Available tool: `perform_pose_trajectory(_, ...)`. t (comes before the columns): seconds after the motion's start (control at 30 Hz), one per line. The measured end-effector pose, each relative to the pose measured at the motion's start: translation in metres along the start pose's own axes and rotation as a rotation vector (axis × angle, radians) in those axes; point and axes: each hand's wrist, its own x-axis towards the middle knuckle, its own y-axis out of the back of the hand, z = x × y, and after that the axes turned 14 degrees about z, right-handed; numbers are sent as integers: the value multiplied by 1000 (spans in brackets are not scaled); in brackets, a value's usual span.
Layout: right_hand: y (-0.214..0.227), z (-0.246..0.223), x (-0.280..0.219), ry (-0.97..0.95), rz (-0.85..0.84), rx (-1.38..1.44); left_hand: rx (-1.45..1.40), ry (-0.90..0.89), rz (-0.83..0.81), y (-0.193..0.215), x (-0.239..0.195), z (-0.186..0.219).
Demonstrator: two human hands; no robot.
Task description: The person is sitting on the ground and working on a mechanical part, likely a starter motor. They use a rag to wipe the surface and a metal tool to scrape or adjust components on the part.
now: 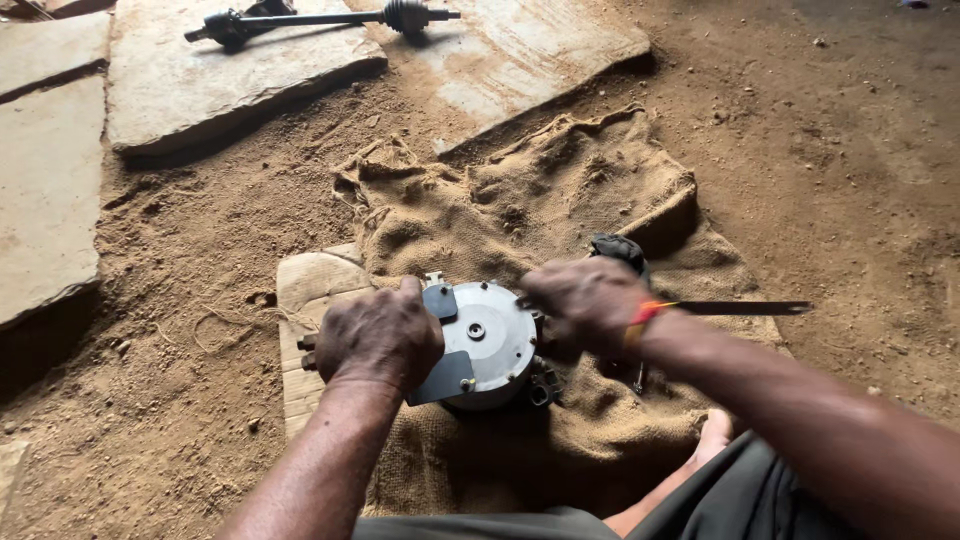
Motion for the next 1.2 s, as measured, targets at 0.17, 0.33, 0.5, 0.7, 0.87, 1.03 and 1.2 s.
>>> perform_pose_trajectory(0.17, 37, 50, -35, -71, 391, 413, 52, 30, 13, 9, 17, -14)
perform_pose_trajectory(0.33, 42, 60, -36, -385, 397, 519, 58, 71, -50, 15, 26, -19)
perform_pose_trajectory(0.5, 59, 51, -27, -154, 467, 481, 79, 126, -125, 11, 38, -28)
perform_pose_trajectory(0.7, 76, 61, -32, -284, 440, 474, 20, 142, -103, -10, 71, -62)
perform_pose_trajectory(0.87, 80, 60, -26, -269, 392, 452, -63, 120, -45, -35, 82, -103)
perform_pose_trajectory(1.03, 77, 56, -21, -161, 433, 460, -199, 123, 27, -57, 85, -133)
perform_pose_trajectory(1.2, 77, 47, -14, -290, 325, 368, -115, 84, 38, -68, 87, -148)
